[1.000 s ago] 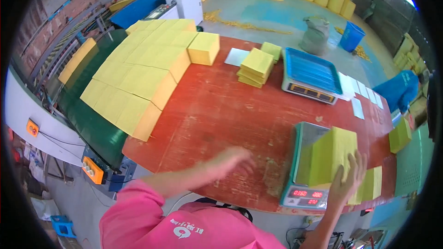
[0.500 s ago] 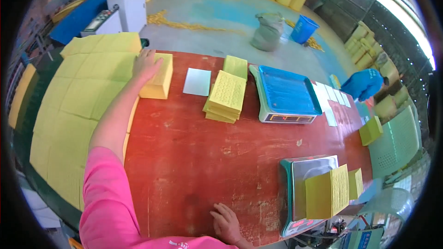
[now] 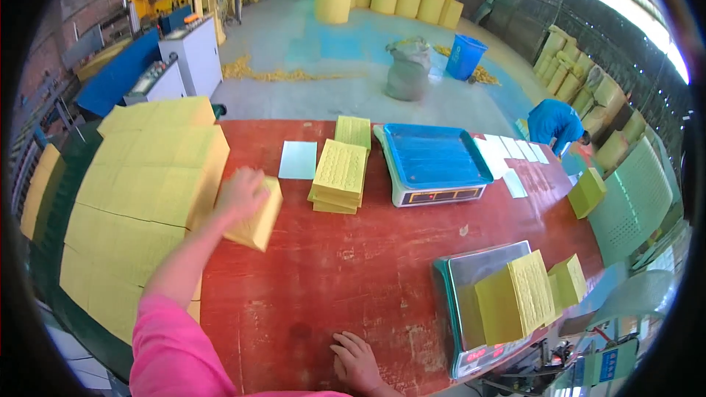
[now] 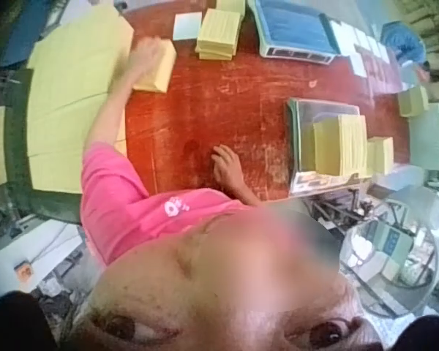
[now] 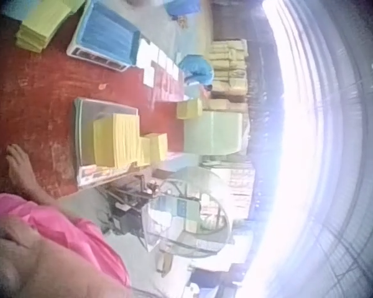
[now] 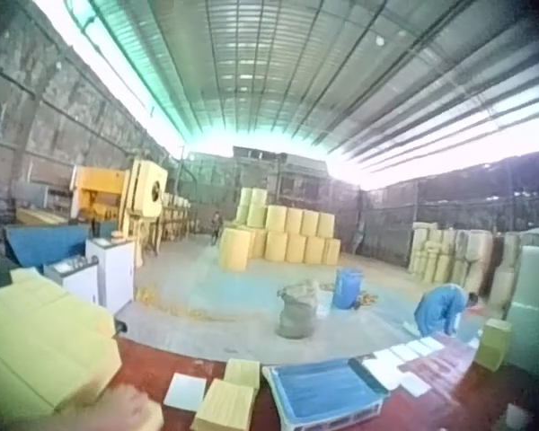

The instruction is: The recorder is weighing stacks of yellow paper and organizing them on a table and conveyor.

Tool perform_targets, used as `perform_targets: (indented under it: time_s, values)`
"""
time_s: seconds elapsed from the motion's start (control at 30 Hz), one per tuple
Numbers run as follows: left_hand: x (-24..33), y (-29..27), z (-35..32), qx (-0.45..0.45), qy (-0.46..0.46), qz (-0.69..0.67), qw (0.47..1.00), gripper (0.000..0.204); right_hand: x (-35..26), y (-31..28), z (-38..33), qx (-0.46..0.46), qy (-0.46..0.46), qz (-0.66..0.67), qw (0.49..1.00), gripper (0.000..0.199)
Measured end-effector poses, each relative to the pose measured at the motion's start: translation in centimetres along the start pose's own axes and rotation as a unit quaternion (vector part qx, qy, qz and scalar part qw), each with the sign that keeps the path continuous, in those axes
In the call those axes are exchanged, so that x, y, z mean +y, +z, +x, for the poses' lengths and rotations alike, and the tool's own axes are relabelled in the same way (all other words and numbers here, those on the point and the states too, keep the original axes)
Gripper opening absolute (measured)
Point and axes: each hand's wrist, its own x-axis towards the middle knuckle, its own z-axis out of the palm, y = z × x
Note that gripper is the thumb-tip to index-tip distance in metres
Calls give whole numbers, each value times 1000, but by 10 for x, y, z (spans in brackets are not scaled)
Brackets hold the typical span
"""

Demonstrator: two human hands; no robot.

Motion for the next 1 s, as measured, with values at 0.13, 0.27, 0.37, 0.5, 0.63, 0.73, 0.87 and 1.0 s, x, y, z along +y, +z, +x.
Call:
perform_targets:
  time_s: [0.13,0.27,0.37,0.5,0.63,0.73,0.87,1.0]
  values:
    - [122,-40,-111,-63,-22,34,997,68,16,-6,-2,24,-33,55,998,31]
    - [231,-58,-195,-47,-32,-15,998,67,18,-21,-33,114,118,255,953,35]
    - [298,-75,-250,-34,-83,-42,995,66,15,-44,-75,99,151,369,912,38]
    - [370,-79,-303,14,-179,-91,979,67,-1,-90,-105,-15,155,504,850,56]
    - [433,-88,-339,18,-221,-217,951,65,18,-88,-138,-72,122,465,874,67]
    - [452,-86,-372,141,-254,-254,922,73,24,-104,-149,-115,133,421,890,68]
    - [453,-66,-427,181,-493,-507,684,76,33,-111,-134,-82,50,343,934,68]
    - [459,-78,-438,7,-516,-651,556,71,33,-113,-125,-99,42,357,928,71]
